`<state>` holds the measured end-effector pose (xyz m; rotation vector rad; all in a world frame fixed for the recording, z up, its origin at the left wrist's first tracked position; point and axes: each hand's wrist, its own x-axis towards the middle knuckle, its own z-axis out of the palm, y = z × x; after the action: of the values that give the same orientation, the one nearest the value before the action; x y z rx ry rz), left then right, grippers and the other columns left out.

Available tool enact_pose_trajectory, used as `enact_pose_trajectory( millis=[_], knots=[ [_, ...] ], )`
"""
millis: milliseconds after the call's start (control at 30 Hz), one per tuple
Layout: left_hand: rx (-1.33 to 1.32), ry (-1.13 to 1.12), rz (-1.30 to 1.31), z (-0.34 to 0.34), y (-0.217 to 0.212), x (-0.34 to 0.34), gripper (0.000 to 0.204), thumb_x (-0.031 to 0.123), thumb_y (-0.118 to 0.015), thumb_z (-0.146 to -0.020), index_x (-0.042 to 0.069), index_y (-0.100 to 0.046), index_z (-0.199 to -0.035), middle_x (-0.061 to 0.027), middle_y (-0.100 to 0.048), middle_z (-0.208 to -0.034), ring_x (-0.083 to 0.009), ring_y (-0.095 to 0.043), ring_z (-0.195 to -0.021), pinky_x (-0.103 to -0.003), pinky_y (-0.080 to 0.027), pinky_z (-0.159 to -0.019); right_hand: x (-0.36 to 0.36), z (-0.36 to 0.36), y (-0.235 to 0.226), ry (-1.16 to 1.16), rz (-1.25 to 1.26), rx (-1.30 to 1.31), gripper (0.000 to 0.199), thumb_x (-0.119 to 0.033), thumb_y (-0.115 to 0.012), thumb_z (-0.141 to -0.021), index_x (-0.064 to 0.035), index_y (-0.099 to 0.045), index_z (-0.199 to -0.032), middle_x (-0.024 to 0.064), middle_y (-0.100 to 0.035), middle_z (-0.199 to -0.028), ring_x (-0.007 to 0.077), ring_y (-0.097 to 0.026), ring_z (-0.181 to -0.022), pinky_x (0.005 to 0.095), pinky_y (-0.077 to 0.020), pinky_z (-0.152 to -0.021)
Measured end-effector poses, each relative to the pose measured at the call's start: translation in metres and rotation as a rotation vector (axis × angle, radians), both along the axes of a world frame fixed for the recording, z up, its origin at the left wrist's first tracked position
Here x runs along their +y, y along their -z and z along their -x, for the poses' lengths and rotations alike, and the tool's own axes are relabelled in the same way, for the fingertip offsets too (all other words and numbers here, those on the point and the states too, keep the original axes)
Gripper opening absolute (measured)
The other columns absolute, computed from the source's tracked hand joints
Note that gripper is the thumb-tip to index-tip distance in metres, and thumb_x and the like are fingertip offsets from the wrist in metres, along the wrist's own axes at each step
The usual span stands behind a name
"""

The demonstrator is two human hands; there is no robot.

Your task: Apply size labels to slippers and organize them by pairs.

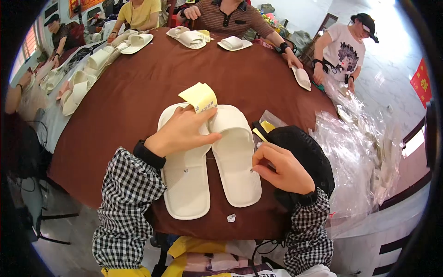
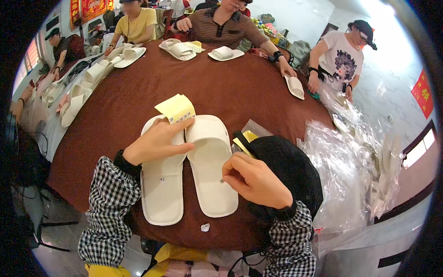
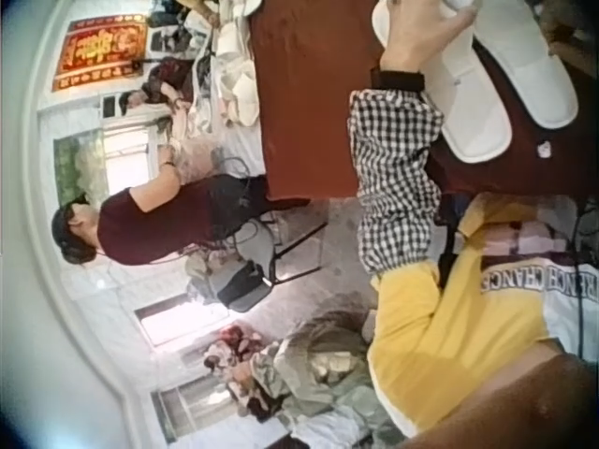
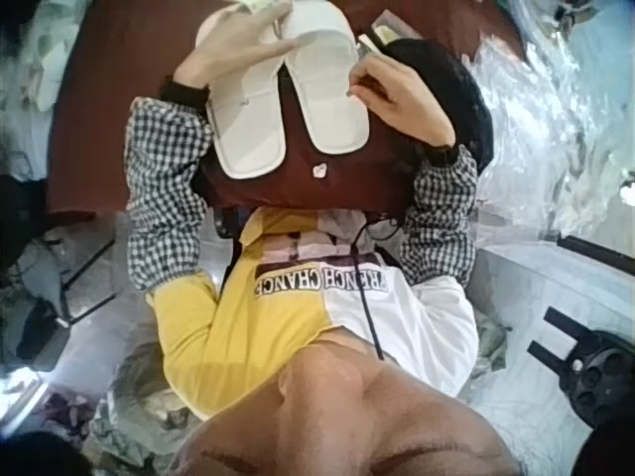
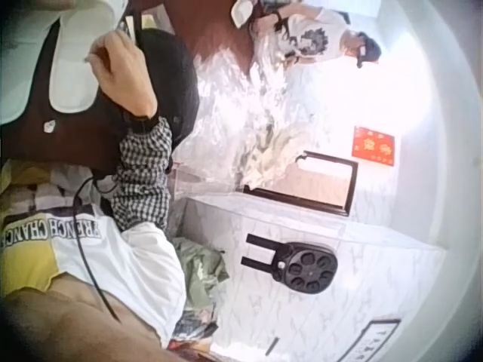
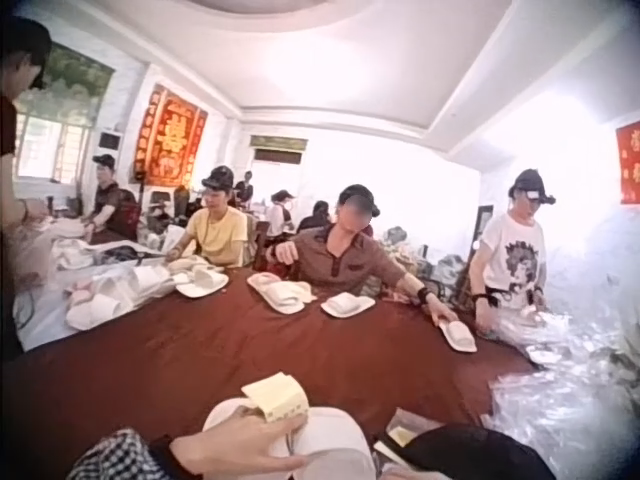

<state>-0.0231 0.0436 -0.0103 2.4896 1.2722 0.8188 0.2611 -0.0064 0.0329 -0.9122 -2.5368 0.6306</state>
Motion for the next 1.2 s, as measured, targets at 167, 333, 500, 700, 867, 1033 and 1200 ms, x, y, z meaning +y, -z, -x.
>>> enact_pose_trajectory(
  millis=[167,333,500,700,867,1033,1200],
  knots=[
    [0.019,0.007,-0.082,0.002,0.001,0.002,0.06,0.041,-0.066,-0.09,-0.004,-0.057,-0.129,-0.0277,-0.067,-0.106,-0.04,-0.066,-0.098,-0.043,-0.05,-0.09,-0.009,0.05,-0.019,-0.157,0.045,0.032,0.012,-0.006,-0.064,-0.09,-0.0013,-0.054,-0.095,0.0124,-0.059,-0.089,0.0296,-0.062,-0.08,0.0369,-0.051,-0.07],
    [-0.117,0.004,0.192,0.003,-0.003,0.006,0.054,0.048,-0.055,-0.095,0.002,-0.062,-0.12,-0.0235,-0.068,-0.1,-0.04,-0.064,-0.097,-0.046,-0.047,-0.089,0.001,0.098,0.013,-0.23,0.013,-0.104,0.009,-0.01,-0.054,-0.096,-0.0016,-0.05,-0.097,0.0149,-0.058,-0.088,0.0361,-0.06,-0.083,0.043,-0.0468,-0.075],
    [-0.091,0.016,0.088,0.001,0.006,0.009,0.05,0.045,-0.053,-0.096,0.003,-0.061,-0.121,-0.0221,-0.068,-0.107,-0.0394,-0.062,-0.103,-0.049,-0.045,-0.091,0.015,0.115,0.032,-0.183,0.045,-0.219,0.01,-0.009,-0.053,-0.095,-0.0006,-0.049,-0.097,0.0185,-0.06,-0.088,0.0396,-0.059,-0.083,0.0463,-0.0464,-0.072],
    [-0.086,0.022,0.083,0.002,0.009,0.009,0.049,0.044,-0.054,-0.094,0.004,-0.06,-0.122,-0.0207,-0.067,-0.113,-0.0383,-0.059,-0.112,-0.052,-0.041,-0.095,0.013,0.122,0.036,-0.178,0.048,-0.2,0.011,-0.009,-0.055,-0.093,-0.0012,-0.05,-0.099,0.0189,-0.061,-0.086,0.0403,-0.06,-0.081,0.0475,-0.0471,-0.072],
    [-0.092,0.003,0.072,0.001,0.013,0.011,0.048,0.044,-0.055,-0.093,0.005,-0.062,-0.119,-0.021,-0.067,-0.112,-0.0386,-0.059,-0.11,-0.052,-0.041,-0.094,0.01,0.123,0.041,-0.144,-0.071,-0.192,0.012,-0.009,-0.057,-0.091,-0.0025,-0.051,-0.099,0.0182,-0.063,-0.084,0.0406,-0.061,-0.078,0.0489,-0.0484,-0.068],
    [-0.088,0.007,0.077,-0.001,0.009,0.01,0.048,0.044,-0.055,-0.093,0.005,-0.062,-0.119,-0.0211,-0.068,-0.11,-0.0393,-0.06,-0.109,-0.052,-0.043,-0.093,0.008,0.121,0.039,-0.131,-0.107,-0.209,0.013,-0.01,-0.058,-0.091,-0.0035,-0.051,-0.1,0.0177,-0.063,-0.08,0.041,-0.062,-0.072,0.0499,-0.0487,-0.064],
    [-0.064,-0.005,0.065,0.0,0.008,0.009,0.048,0.044,-0.055,-0.093,0.004,-0.062,-0.119,-0.0221,-0.068,-0.11,-0.0394,-0.06,-0.109,-0.051,-0.043,-0.093,0.003,0.125,0.038,-0.064,-0.124,-0.231,0.013,-0.011,-0.06,-0.091,-0.004,-0.052,-0.099,0.0182,-0.064,-0.081,0.0408,-0.063,-0.072,0.0503,-0.0489,-0.064]
  ],
)
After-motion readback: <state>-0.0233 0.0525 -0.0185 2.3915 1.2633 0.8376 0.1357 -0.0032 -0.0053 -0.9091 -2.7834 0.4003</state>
